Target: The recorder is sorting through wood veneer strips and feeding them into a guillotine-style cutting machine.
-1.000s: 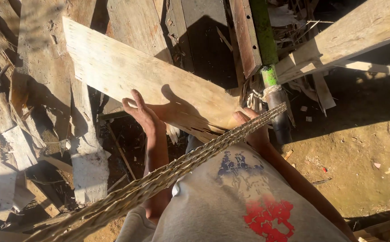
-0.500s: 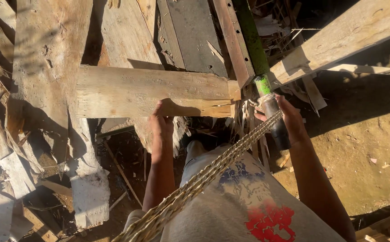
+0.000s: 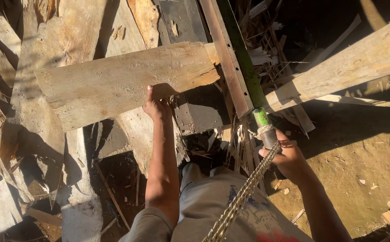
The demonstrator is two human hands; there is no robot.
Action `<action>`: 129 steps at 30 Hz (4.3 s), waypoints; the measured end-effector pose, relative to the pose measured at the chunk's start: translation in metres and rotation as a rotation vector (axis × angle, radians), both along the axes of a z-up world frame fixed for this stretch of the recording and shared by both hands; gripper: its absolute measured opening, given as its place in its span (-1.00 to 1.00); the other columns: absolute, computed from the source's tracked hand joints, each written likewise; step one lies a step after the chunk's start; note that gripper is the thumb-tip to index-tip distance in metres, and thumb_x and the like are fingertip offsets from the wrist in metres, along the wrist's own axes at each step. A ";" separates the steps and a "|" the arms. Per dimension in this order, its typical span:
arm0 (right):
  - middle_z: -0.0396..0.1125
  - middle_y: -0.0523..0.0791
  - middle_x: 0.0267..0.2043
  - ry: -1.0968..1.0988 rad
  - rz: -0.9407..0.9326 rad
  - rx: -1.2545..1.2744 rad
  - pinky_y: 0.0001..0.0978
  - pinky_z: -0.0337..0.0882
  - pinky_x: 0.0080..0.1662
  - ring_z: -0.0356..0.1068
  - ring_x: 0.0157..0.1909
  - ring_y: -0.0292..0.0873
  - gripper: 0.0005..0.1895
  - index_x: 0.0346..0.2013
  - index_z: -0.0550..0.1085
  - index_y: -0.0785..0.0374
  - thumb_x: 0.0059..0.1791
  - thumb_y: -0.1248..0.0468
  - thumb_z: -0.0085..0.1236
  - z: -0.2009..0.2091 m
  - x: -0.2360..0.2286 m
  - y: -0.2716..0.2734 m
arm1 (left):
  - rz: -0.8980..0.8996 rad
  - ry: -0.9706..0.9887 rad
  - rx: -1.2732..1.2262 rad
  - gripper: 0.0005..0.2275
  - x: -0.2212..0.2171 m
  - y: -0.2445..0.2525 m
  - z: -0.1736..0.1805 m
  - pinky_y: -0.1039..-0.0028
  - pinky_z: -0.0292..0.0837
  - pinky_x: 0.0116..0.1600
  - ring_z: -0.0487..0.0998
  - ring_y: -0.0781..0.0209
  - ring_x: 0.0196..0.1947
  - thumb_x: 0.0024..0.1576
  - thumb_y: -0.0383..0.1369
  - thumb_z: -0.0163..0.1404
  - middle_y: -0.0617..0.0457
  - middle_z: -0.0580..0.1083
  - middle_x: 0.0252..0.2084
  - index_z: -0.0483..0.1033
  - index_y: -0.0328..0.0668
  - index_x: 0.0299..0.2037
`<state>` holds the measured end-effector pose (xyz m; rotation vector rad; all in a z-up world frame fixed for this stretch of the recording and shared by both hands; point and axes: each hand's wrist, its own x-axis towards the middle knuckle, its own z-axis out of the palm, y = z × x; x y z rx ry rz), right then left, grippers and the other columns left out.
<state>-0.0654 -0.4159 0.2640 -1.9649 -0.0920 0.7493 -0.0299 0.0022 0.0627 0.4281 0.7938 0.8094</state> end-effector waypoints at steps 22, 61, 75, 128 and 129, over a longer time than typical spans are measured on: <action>0.53 0.08 -0.12 -0.117 0.018 -0.429 -0.20 0.45 0.00 0.55 -0.09 -0.01 -0.18 0.46 0.06 0.18 -0.03 0.23 0.19 -0.066 -0.003 0.012 | 0.145 0.472 -0.205 -0.58 0.101 0.029 -0.077 0.28 0.75 -0.28 0.44 0.01 -0.41 -0.01 -0.28 0.36 -0.25 0.62 -0.34 0.38 -0.46 -0.26; 0.35 -0.08 -0.37 -0.169 0.088 0.072 -0.27 0.46 -0.28 0.37 -0.39 -0.26 -0.65 -0.21 0.42 0.42 0.10 0.10 0.04 -0.268 0.042 -0.045 | -1.785 0.317 1.821 -0.21 -0.015 -0.311 0.045 0.34 0.52 -0.21 0.54 0.30 -0.60 0.22 0.34 -0.30 -0.09 0.53 -0.49 0.54 -0.31 -0.62; 0.36 -0.10 -0.36 0.043 -0.070 -0.169 -0.24 0.35 -0.26 0.34 -0.35 -0.16 -0.47 0.13 0.36 0.28 -0.11 0.32 0.29 -0.023 0.000 0.009 | -0.194 0.254 -0.060 -0.45 0.027 -0.058 -0.043 0.22 0.68 -0.30 0.59 0.05 -0.37 0.26 -0.03 -0.01 -0.23 0.47 -0.12 0.37 -0.53 0.14; 0.42 0.10 0.07 0.616 0.120 0.196 -0.12 0.49 0.00 0.42 -0.06 0.00 -0.46 0.25 0.35 0.30 0.00 0.22 0.20 -0.148 -0.026 0.101 | -0.625 0.393 0.111 -0.74 -0.269 -0.136 -0.020 0.44 0.58 -0.08 0.61 0.28 -0.18 0.15 -0.46 0.15 -0.01 0.59 -0.15 0.48 -0.26 0.03; 0.45 0.08 0.06 0.531 0.184 0.208 -0.25 0.49 0.02 0.46 -0.02 -0.08 -0.49 0.24 0.38 0.28 0.01 0.21 0.20 -0.158 -0.024 0.097 | -0.639 0.381 0.141 -0.69 -0.271 -0.137 -0.018 0.42 0.58 -0.04 0.61 0.24 -0.15 0.17 -0.45 0.16 -0.06 0.59 -0.11 0.44 -0.34 0.10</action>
